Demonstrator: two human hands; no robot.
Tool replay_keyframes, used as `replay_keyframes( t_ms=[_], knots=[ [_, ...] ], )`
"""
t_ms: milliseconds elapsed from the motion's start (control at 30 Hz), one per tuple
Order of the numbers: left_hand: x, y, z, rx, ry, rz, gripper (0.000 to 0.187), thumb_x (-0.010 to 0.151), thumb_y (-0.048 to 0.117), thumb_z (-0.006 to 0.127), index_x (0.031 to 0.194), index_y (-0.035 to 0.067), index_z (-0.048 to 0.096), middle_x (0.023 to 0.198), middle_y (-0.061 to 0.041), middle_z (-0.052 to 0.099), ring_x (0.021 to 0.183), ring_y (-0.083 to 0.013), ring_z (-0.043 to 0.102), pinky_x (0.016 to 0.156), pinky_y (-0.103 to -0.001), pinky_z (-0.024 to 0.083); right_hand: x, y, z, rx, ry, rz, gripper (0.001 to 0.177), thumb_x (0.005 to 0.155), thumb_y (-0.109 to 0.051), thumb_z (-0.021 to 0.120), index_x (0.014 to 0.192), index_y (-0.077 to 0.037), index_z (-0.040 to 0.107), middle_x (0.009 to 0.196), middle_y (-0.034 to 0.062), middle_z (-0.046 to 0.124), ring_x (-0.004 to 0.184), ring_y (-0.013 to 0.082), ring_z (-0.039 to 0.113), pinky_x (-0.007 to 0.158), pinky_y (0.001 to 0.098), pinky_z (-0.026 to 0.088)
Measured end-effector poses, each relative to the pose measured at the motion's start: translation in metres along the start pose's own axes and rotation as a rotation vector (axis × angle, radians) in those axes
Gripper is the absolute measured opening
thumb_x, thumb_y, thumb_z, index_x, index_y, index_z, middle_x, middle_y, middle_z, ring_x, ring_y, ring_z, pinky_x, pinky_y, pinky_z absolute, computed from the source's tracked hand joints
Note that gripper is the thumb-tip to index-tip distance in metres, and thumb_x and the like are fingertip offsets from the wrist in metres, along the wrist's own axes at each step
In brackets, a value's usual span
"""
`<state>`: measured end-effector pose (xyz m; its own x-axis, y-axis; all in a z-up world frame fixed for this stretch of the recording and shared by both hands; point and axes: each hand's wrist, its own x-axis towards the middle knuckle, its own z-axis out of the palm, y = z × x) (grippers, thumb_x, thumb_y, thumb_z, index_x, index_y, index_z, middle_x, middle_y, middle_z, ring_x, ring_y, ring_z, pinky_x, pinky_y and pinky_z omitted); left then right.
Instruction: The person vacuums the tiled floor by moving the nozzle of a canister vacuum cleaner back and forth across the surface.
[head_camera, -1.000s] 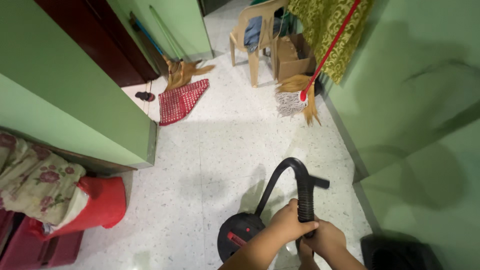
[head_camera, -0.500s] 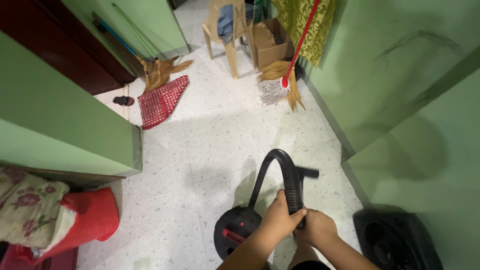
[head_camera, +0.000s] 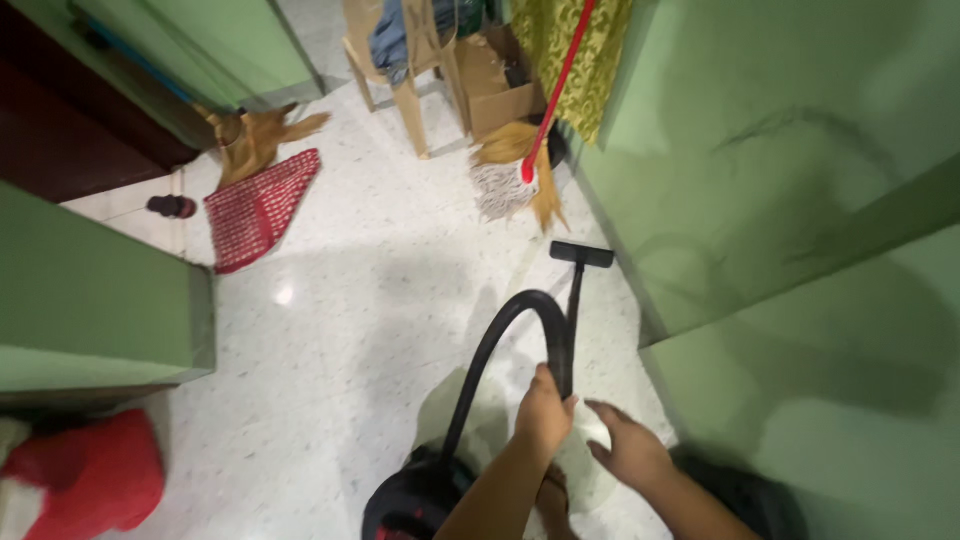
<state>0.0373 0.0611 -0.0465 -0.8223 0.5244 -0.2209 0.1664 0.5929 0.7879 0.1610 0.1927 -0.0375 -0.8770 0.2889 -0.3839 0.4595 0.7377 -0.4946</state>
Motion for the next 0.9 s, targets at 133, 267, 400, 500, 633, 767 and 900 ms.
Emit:
replay_keyframes(
  t_ms=[133, 267, 400, 500, 633, 767, 900],
  knots=[
    [0.019, 0.003, 0.028, 0.039, -0.183, -0.109, 0.073, 0.088, 0.017, 0.073, 0.147, 0.002, 0.033, 0.139, -0.026, 0.055, 0.124, -0.0445, 0.056, 0.104, -0.047, 0.045, -0.006, 0.034, -0.006, 0.037, -0.064, 0.026, 0.069, 0.082, -0.029, 0.074, 0.146, -0.024, 0.049, 0.138, 0.0111, 0.062, 0.121, 0.0326, 0.063, 0.099, 0.0393, 0.053],
    [0.034, 0.009, 0.047, 0.1, -0.246, -0.124, 0.068, 0.091, 0.015, 0.07, 0.146, 0.001, 0.033, 0.14, -0.025, 0.055, 0.123, -0.043, 0.058, 0.105, -0.046, 0.046, -0.014, 0.059, 0.001, 0.103, -0.103, 0.014, 0.067, 0.084, -0.029, 0.074, 0.146, -0.02, 0.05, 0.138, 0.0143, 0.062, 0.123, 0.0339, 0.062, 0.103, 0.0388, 0.051],
    [0.035, 0.005, 0.045, 0.075, -0.183, -0.101, 0.069, 0.089, 0.013, 0.07, 0.145, 0.001, 0.032, 0.137, -0.025, 0.055, 0.12, -0.0438, 0.058, 0.101, -0.047, 0.047, -0.021, 0.062, -0.002, 0.096, -0.17, 0.076, 0.066, 0.087, -0.032, 0.071, 0.148, -0.021, 0.048, 0.141, 0.0135, 0.059, 0.126, 0.0334, 0.061, 0.106, 0.0385, 0.049],
    [0.024, 0.003, 0.033, 0.044, -0.122, -0.109, 0.052, 0.09, 0.018, 0.069, 0.133, 0.003, 0.044, 0.125, -0.022, 0.064, 0.114, -0.0423, 0.063, 0.096, -0.047, 0.05, -0.019, 0.055, -0.007, 0.111, -0.144, 0.025, 0.061, 0.088, -0.031, 0.071, 0.143, -0.018, 0.047, 0.141, 0.0146, 0.059, 0.127, 0.0339, 0.06, 0.106, 0.0385, 0.049],
    [-0.004, 0.01, 0.005, -0.016, -0.036, -0.1, 0.059, 0.087, 0.022, 0.075, 0.132, 0.002, 0.042, 0.111, -0.025, 0.066, 0.105, -0.0445, 0.065, 0.088, -0.05, 0.052, -0.012, 0.033, -0.009, 0.065, -0.077, 0.039, 0.074, 0.083, -0.031, 0.074, 0.15, -0.024, 0.043, 0.146, 0.0113, 0.055, 0.125, 0.0328, 0.062, 0.103, 0.0379, 0.052],
    [-0.048, 0.032, -0.031, -0.115, 0.016, -0.128, 0.053, 0.083, 0.026, 0.079, 0.121, 0.004, 0.049, 0.102, -0.019, 0.07, 0.098, -0.0402, 0.07, 0.084, -0.048, 0.055, -0.009, 0.0, -0.003, 0.077, -0.037, -0.013, 0.086, 0.079, -0.03, 0.079, 0.154, -0.024, 0.037, 0.148, 0.0117, 0.05, 0.126, 0.0346, 0.058, 0.101, 0.0404, 0.051],
    [-0.097, 0.042, -0.06, -0.273, 0.045, -0.124, 0.051, 0.081, 0.029, 0.079, 0.114, 0.004, 0.05, 0.096, -0.016, 0.074, 0.091, -0.0335, 0.075, 0.08, -0.043, 0.058, -0.022, -0.041, 0.015, 0.268, 0.014, -0.214, 0.083, 0.074, -0.022, 0.083, 0.145, -0.016, 0.041, 0.139, 0.0117, 0.059, 0.121, 0.0308, 0.063, 0.097, 0.0379, 0.053]
  ],
)
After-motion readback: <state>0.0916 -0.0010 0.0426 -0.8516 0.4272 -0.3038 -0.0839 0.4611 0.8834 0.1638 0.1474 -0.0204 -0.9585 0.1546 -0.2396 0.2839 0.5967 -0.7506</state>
